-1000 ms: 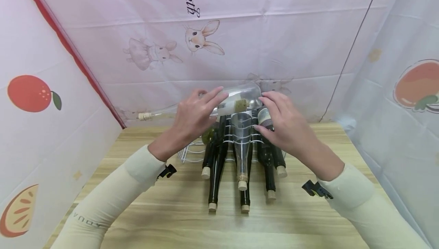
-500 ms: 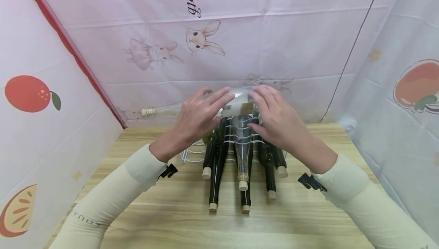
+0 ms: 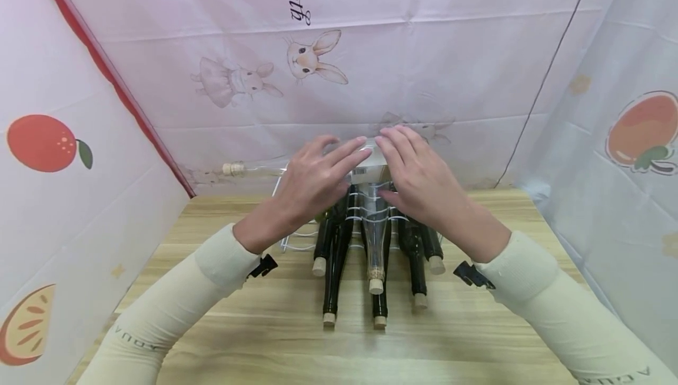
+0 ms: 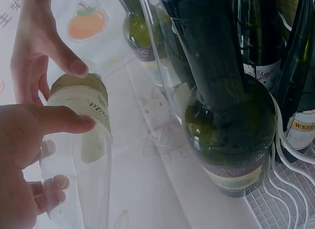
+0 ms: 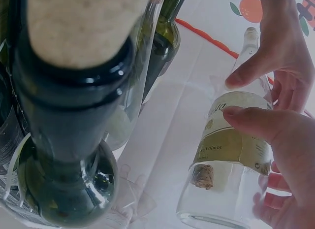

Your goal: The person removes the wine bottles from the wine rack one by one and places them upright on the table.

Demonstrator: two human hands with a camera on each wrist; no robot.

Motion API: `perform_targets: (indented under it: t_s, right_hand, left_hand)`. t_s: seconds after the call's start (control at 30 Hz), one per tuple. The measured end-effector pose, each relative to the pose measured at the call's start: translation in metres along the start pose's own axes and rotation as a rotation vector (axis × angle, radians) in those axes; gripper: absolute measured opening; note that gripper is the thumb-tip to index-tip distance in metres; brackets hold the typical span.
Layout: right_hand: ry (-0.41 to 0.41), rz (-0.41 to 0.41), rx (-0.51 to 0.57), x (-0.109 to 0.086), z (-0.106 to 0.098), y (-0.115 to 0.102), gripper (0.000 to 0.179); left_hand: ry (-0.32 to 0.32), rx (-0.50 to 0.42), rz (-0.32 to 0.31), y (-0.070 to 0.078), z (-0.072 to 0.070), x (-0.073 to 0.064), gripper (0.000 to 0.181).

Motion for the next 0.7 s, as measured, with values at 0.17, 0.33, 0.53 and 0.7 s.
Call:
perform_targets:
  t_s: [0.17, 0.33, 0.53, 0.7]
  right_hand:
    - [-0.016, 0.012, -0.007, 0.002, 0.001, 0.001, 0.103]
    - [-0.021, 0.011, -0.029, 0.003, 0.003, 0.002, 0.103]
    - [-0.021, 0.019, -0.040, 0.004, 0.003, 0.002, 0.097]
    - [-0.028, 0.031, -0.041, 0.004, 0.002, 0.003, 0.090]
  left_hand:
    - [0.015, -0.013, 0.022, 0.004, -0.001, 0.000, 0.056]
    - [0.039, -0.008, 0.045, 0.007, -0.002, -0.001, 0.052]
    - [0.056, -0.014, 0.070, 0.012, -0.005, 0.000, 0.050]
    - [0.037, -0.016, 0.066, 0.013, -0.004, 0.000, 0.056]
Point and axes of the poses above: each hand's wrist, its own x-axis towards the middle knuckle, its own z-axis out of the palm, y = z × x, the point moved 7 cm from there along x, towards the middle knuckle, and after that the axes turned 13 degrees about -z, right-handed, at the moved point
